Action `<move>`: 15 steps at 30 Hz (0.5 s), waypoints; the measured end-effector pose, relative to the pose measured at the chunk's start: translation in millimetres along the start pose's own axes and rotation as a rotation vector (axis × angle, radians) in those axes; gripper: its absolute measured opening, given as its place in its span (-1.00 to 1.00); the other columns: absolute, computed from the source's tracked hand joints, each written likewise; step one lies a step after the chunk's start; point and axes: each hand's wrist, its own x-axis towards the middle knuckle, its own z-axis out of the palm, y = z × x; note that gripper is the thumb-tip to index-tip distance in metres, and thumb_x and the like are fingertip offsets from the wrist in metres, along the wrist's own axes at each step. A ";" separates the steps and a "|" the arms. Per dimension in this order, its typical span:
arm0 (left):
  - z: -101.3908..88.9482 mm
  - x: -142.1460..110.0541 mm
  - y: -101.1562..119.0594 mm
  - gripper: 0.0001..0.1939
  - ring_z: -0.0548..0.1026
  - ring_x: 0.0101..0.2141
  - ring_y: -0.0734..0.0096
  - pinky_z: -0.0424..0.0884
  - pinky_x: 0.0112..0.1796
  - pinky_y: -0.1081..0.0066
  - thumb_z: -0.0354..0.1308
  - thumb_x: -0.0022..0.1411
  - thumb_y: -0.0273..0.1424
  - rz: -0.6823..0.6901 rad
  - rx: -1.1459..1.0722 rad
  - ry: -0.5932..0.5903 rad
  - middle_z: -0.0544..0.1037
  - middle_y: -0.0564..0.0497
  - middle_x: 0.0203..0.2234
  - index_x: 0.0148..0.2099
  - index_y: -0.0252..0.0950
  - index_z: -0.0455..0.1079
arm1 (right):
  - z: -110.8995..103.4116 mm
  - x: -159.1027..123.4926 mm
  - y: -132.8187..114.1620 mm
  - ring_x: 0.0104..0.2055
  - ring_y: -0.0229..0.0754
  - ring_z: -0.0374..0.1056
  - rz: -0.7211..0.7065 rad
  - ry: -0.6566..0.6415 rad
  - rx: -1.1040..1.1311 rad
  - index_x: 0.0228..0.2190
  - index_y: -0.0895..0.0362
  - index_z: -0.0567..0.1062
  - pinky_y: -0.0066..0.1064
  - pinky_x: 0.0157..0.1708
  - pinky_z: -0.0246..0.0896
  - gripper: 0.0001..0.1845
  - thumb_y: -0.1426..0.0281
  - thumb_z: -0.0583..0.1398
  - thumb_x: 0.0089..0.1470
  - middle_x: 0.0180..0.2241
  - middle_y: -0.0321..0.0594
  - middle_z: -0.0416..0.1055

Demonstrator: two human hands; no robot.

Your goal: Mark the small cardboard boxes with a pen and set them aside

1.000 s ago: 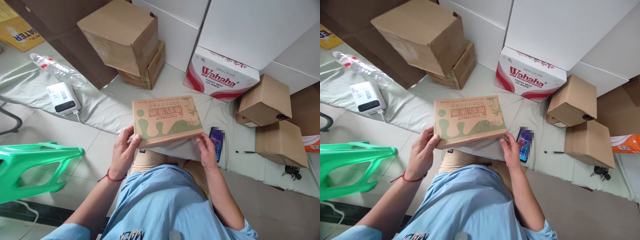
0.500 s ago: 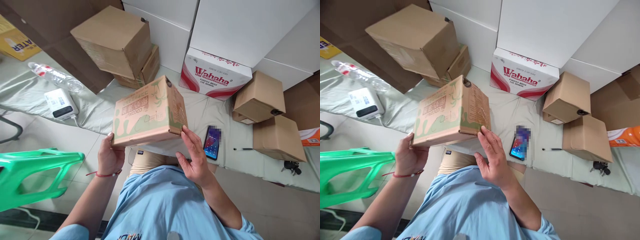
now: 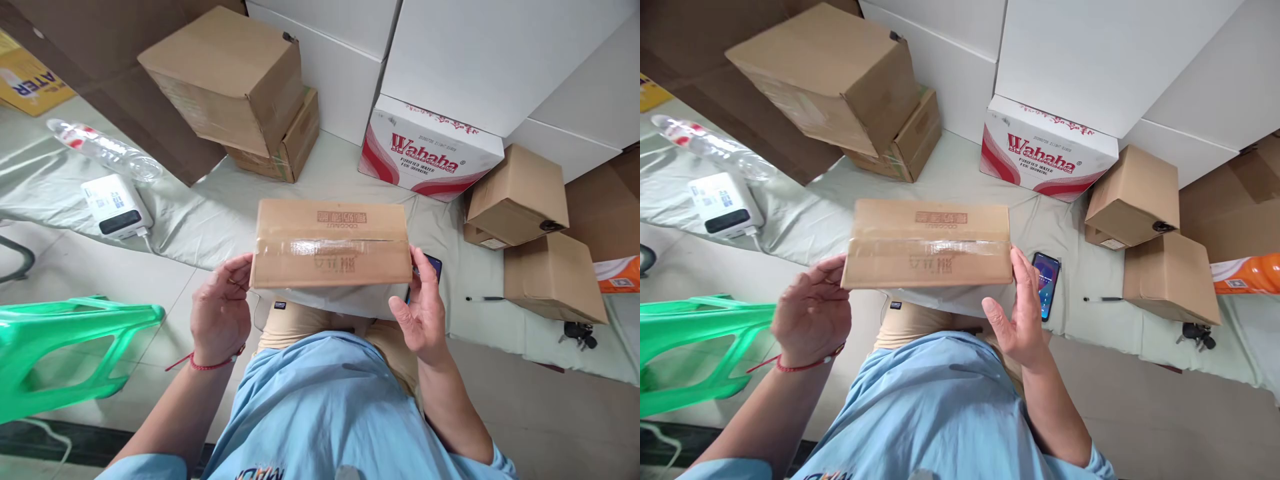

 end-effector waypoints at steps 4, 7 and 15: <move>3.1 -5.3 -5.5 -0.60 0.69 -0.10 0.20 0.58 -0.10 0.36 0.37 0.28 -0.07 0.025 0.049 -0.073 0.76 -0.10 -0.14 -0.03 -0.25 0.72 | 3.9 1.9 13.7 0.57 0.11 0.07 0.037 0.078 0.229 0.51 -0.13 0.09 0.10 0.48 0.16 -0.18 0.15 0.24 0.36 0.54 -0.11 0.10; 2.4 -7.0 -11.0 -0.58 0.69 -0.02 0.10 0.62 -0.03 0.28 0.38 0.28 -0.03 0.012 0.074 -0.082 0.76 -0.13 -0.11 0.00 -0.22 0.73 | 8.1 -5.3 24.7 0.51 0.09 0.20 0.110 0.143 0.323 0.48 -0.11 0.18 0.05 0.43 0.25 -0.22 0.17 0.27 0.34 0.49 -0.08 0.22; 3.1 -18.4 -14.0 -0.59 0.62 0.17 -0.08 0.54 0.19 0.07 0.32 0.33 -0.03 0.024 0.148 -0.110 0.73 -0.13 0.04 0.03 -0.15 0.73 | 16.4 -30.4 52.9 0.16 -0.03 0.53 0.414 0.220 0.192 0.12 0.03 0.56 -0.14 0.24 0.39 -0.57 0.10 0.28 0.34 0.08 -0.08 0.62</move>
